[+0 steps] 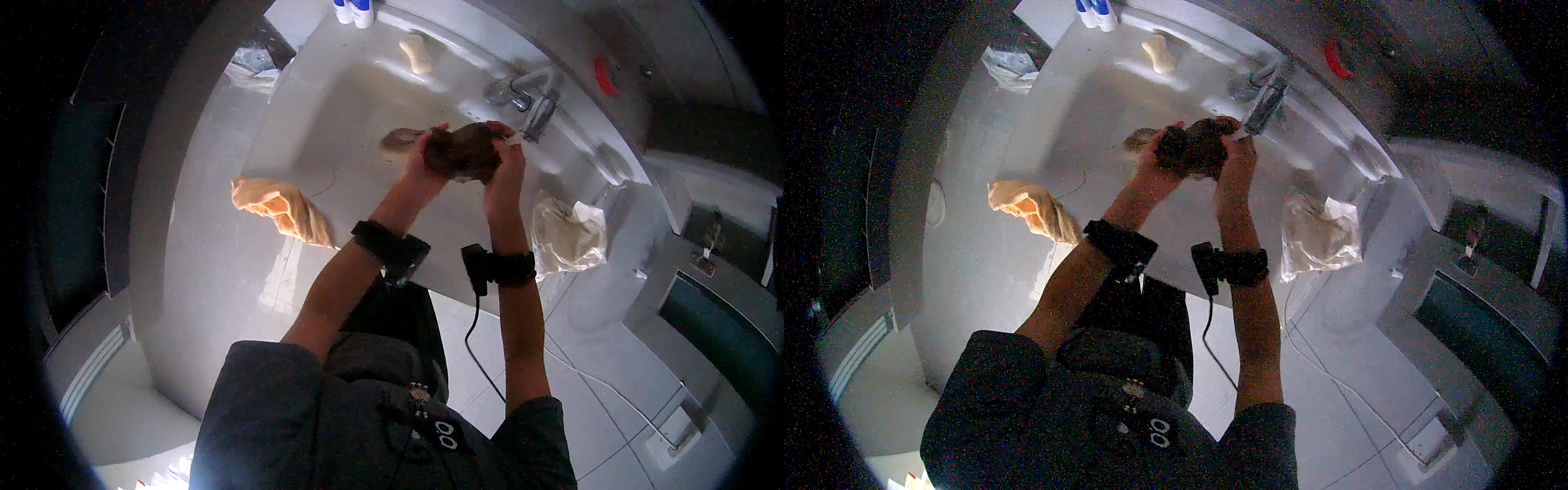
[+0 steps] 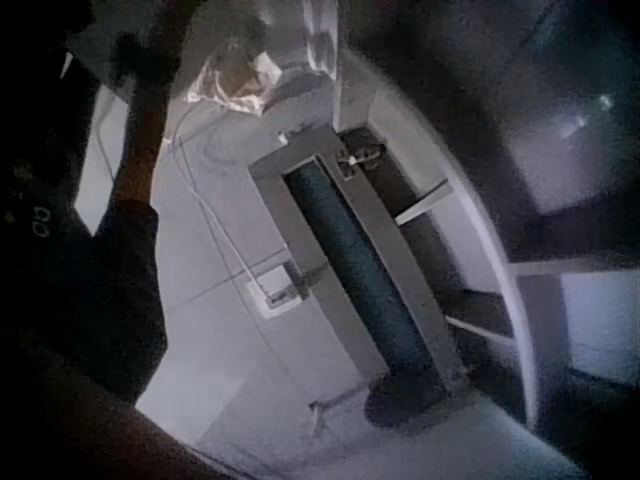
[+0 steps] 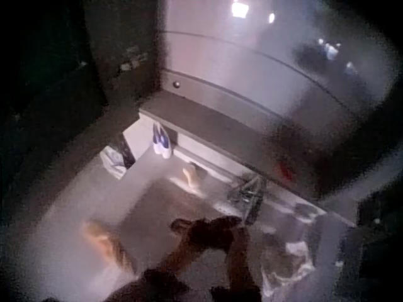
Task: The person wipes the underside and legs of a black plastic chair with a cloth, then walks to a sink and rinses the cloth under running water. The person scrubs the cloth repeatedly under the tap and wrings it out.
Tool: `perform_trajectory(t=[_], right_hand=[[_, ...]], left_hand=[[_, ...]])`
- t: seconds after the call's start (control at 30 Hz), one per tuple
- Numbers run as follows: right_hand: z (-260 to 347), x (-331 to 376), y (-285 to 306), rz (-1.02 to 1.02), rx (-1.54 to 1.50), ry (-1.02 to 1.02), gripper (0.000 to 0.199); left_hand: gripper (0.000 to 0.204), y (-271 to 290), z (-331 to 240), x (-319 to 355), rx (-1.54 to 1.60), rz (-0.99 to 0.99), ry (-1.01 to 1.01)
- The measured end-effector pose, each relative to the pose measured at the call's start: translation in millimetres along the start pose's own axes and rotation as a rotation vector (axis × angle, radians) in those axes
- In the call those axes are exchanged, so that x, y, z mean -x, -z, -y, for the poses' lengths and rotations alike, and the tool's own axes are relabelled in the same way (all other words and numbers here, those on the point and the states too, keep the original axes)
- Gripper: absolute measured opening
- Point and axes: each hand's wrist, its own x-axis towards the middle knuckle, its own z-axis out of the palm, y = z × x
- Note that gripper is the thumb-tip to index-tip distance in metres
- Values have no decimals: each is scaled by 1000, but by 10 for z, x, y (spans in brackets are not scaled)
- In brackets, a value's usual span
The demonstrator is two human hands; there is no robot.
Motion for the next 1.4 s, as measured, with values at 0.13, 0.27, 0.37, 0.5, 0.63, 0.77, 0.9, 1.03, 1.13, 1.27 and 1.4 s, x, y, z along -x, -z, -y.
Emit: perform_trajectory(t=[0.13, 0.27, 0.37, 0.5, 0.63, 0.77, 0.9, 1.03, 1.13, 1.27, 1.4], right_hand=[[-143, 57, 43, -59, 927, 717, 33], [-157, 268, -45, -118, 1131, 786, 36], [-145, 262, 0, -86, 1229, 782, 32], [-183, 263, 105, -64, 1383, 721, 27], [-232, 271, 241, -36, 1336, 575, 27], [-368, 368, 411, 31, 1092, 420, 29], [-669, 459, 899, 73, 424, -283, 37], [-886, 447, 1023, 163, 219, -370, 59], [-789, 328, 774, 271, -183, -389, 66], [-742, 16, 646, 143, -429, -291, 63], [-619, -135, 674, 85, -685, -317, 55]], left_hand=[[30, -230, 167, 78, -5, 75, 115], [27, -133, 308, -5, -29, 320, 188], [25, -40, 359, -92, -40, 345, 183], [19, -114, 484, -42, -298, -49, 55], [18, -77, 495, -21, -523, -155, 68], [18, -167, 474, 75, -771, -350, -95], [29, -237, 253, 181, -1013, -182, 46], [32, -442, 133, 319, -1211, 65, 350], [40, -458, 68, 348, -1267, 144, 630], [61, -458, -19, 383, -1325, 202, 853], [75, -309, -117, 456, -1423, 178, 535]])
